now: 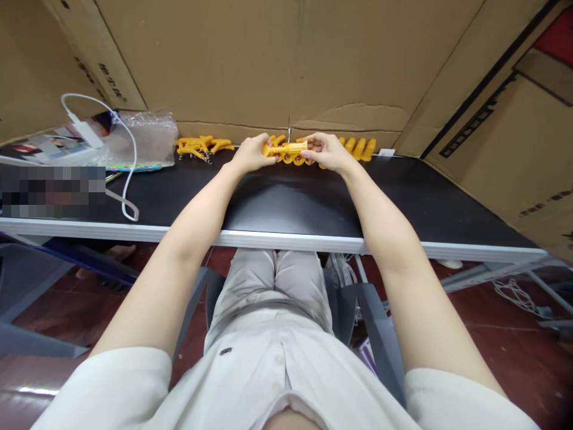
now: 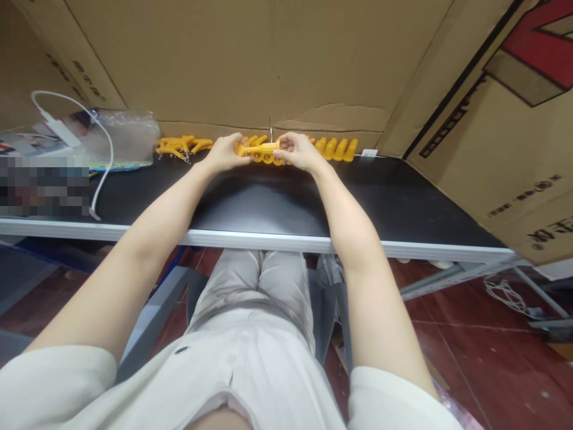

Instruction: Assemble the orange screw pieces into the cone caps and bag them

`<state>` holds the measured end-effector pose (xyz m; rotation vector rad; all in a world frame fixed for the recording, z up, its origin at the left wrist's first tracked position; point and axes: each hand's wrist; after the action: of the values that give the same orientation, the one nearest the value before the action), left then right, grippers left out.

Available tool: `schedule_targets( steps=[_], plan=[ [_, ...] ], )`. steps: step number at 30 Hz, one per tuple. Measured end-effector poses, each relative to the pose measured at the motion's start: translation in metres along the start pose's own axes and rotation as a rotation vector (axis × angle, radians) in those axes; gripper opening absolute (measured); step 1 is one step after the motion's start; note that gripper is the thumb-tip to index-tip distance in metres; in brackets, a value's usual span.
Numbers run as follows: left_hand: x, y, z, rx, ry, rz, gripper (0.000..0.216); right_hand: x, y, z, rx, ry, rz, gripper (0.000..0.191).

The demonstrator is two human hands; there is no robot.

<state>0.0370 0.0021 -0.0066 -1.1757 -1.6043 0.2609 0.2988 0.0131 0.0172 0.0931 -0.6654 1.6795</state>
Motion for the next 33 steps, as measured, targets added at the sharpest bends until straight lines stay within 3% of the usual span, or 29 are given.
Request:
schedule_targets(
  steps=[6,18,23,27,33],
  plan=[
    [-0.001,0.002,-0.001,0.064,-0.005,-0.023,0.043,-0.001,-0.002,-0.002,-0.027,-0.014,0.027,0.053],
    [-0.006,-0.005,-0.016,0.152,-0.037,-0.002,0.048,-0.008,0.008,0.01,0.156,0.248,-0.016,0.056],
    [-0.004,-0.002,-0.01,0.131,-0.048,0.001,0.047,-0.007,0.008,0.004,0.099,0.256,0.001,0.057],
    [-0.002,0.0,-0.006,0.099,-0.041,0.003,0.044,0.001,0.009,-0.012,-0.066,0.108,-0.027,0.063],
    [0.0,0.0,-0.002,0.043,-0.065,-0.013,0.036,0.007,0.006,-0.026,-0.525,-0.39,-0.075,0.066]
  ],
)
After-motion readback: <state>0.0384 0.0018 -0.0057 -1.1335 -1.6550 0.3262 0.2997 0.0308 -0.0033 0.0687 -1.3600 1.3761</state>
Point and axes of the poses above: each hand's wrist, its own x-axis towards the middle knuckle, its own y-axis out of the palm, z = x × y, and after that the axes turned 9 degrees about -z, right-handed
